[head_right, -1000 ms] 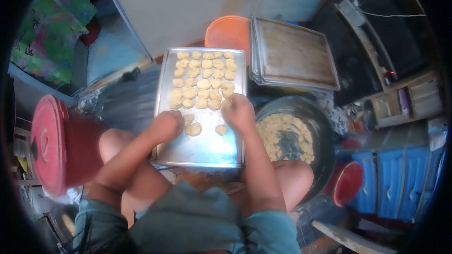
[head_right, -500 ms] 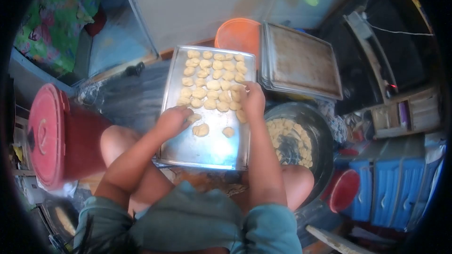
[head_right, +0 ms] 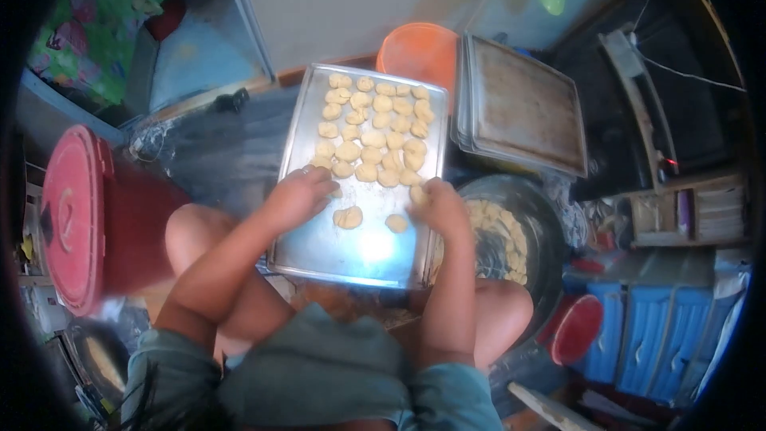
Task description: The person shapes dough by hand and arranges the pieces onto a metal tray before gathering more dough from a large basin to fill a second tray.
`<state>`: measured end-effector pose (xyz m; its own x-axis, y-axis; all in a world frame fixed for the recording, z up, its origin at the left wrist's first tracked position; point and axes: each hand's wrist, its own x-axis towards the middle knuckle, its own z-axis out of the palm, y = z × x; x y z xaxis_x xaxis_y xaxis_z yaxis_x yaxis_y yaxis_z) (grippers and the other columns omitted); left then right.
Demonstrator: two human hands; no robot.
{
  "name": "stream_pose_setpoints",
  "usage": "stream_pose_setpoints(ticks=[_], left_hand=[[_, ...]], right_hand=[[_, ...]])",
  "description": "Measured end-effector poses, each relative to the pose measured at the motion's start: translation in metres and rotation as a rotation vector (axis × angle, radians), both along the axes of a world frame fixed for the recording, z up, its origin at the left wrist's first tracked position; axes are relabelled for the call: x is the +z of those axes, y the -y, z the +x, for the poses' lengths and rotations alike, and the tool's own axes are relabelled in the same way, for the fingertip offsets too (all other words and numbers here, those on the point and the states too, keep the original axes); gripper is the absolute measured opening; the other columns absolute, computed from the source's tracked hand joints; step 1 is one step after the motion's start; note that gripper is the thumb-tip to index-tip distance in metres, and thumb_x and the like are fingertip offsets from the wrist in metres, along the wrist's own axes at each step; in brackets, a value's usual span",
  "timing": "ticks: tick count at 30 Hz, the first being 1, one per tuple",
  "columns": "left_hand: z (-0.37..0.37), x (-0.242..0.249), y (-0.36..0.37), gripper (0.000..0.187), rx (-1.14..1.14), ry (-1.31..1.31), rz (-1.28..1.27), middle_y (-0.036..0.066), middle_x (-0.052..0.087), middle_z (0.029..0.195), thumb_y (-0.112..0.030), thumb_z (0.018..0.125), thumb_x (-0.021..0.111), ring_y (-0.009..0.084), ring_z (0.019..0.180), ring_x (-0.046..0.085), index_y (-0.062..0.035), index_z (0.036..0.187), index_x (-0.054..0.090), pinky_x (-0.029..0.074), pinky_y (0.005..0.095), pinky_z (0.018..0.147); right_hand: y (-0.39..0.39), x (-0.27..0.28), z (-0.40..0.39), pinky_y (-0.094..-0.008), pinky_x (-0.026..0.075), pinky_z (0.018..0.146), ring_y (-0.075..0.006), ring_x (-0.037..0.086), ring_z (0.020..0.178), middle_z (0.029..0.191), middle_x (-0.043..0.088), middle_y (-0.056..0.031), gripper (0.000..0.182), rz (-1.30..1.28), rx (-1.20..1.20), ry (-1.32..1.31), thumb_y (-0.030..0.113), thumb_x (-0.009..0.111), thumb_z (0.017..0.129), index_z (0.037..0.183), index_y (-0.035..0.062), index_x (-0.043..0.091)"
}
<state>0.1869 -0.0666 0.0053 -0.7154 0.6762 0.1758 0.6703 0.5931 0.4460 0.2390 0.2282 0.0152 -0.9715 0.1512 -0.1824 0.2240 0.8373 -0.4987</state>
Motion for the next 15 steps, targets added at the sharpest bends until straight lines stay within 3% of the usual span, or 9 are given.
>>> stream_pose_setpoints(ticks=[4,6,7,9,13,15], left_hand=[[-0.009,-0.015,0.0,0.017,0.023,0.019,-0.117,0.016,0.059,0.094,-0.009,0.08,0.053,0.0332,0.086,0.06,-0.0048,0.094,0.062,0.049,0.0411,0.076],[-0.008,-0.002,-0.002,0.014,0.356,0.47,0.077,0.018,0.059,0.093,-0.008,0.081,0.051,0.0355,0.088,0.059,-0.0028,0.088,0.061,0.048,0.0431,0.078],[-0.01,-0.005,0.002,0.014,0.355,0.473,0.076,0.018,0.059,0.093,-0.008,0.081,0.051,0.0355,0.088,0.059,-0.0028,0.088,0.061,0.048,0.0431,0.078],[-0.012,-0.015,0.013,0.014,0.086,0.14,0.016,0.021,0.058,0.095,-0.01,0.082,0.049,0.0378,0.09,0.059,-0.0018,0.087,0.059,0.047,0.0449,0.08],[-0.014,-0.006,0.012,0.014,0.148,0.251,-0.008,0.019,0.058,0.1,-0.01,0.08,0.053,0.0371,0.091,0.058,-0.0036,0.09,0.061,0.047,0.0441,0.081],[-0.008,-0.003,0.01,0.017,0.099,0.069,0.012,0.016,0.058,0.103,-0.009,0.077,0.058,0.0336,0.097,0.056,-0.0066,0.093,0.063,0.045,0.0429,0.084]], right_hand=[[0.01,0.008,0.002,-0.0377,0.048,0.077,-0.0323,0.062,0.089,0.095,0.063,-0.018,0.033,-0.057,-0.009,0.048,0.021,0.077,0.07,0.095,0.0019,0.065],[0.04,0.028,-0.005,-0.0372,0.049,0.077,-0.0335,0.062,0.088,0.095,0.064,-0.0177,0.03,-0.194,0.079,-0.048,0.018,0.076,0.071,0.095,0.0022,0.066],[0.056,0.022,-0.01,-0.0366,0.049,0.074,-0.0314,0.061,0.083,0.091,0.062,-0.0164,0.029,-0.23,0.141,-0.155,0.015,0.074,0.071,0.095,0.002,0.066],[0.092,-0.003,-0.019,-0.0376,0.048,0.073,-0.031,0.06,0.081,0.089,0.06,-0.0154,0.027,-0.226,0.246,-0.277,0.012,0.071,0.073,0.097,0.0028,0.066],[0.12,-0.006,-0.015,-0.0423,0.046,0.082,-0.0361,0.057,0.091,0.096,0.059,-0.0149,0.031,-0.099,0.271,-0.235,0.014,0.07,0.075,0.105,0.0072,0.065],[0.119,0.006,0.002,-0.0424,0.046,0.082,-0.036,0.057,0.091,0.096,0.059,-0.0139,0.032,-0.113,0.23,-0.256,0.013,0.07,0.074,0.105,0.009,0.065]])
